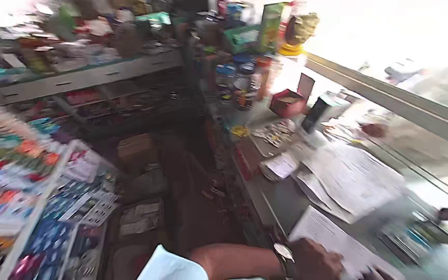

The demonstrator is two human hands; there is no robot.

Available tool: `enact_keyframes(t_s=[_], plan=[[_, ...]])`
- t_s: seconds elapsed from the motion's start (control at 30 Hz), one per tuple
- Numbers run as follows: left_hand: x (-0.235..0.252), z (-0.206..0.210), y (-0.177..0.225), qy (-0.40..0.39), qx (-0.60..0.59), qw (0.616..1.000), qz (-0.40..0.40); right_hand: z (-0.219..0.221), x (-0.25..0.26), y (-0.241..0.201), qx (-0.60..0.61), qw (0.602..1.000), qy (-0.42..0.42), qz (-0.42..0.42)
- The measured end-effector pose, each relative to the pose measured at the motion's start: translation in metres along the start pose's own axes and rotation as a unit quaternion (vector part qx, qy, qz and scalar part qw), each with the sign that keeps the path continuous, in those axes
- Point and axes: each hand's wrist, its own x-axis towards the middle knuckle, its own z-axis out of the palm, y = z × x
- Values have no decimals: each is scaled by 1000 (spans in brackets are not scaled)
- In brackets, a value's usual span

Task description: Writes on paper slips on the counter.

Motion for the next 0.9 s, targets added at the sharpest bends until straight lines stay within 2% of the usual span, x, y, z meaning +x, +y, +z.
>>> enact_keyframes(t_s=[0.07,0.1,0.17,0.23,0.43,0.53,0.6,0.63,0.7,0.8,0.83,0.9], plan=[[-5,0,2,-19,-3,1000,13,-18,4,51,30,993,46,-102],[-3,-2,1,-33,-9,999,37,-21,6,65,50,989,81,-111],[6,0,-4,-35,-12,995,94,-21,13,64,68,986,126,-87],[8,4,-13,-28,0,991,135,-19,14,58,75,987,124,-63],[8,5,-18,-42,33,986,157,-21,14,59,89,987,108,-80],[10,4,-18,-40,35,986,158,-33,39,41,-11,983,146,-112],[10,4,-18,-43,35,986,156,-42,71,32,-186,949,207,-150],[9,4,-18,-46,35,986,156,-43,88,27,-279,925,221,-135],[8,4,-18,-55,36,986,152,-36,119,20,-420,893,162,-14],[9,5,-19,-58,38,986,153,-24,155,21,-486,864,71,107],[8,5,-19,-61,39,986,152,-26,159,20,-468,872,62,126],[9,4,-20,-61,42,986,148,-40,158,12,-322,935,85,121]])
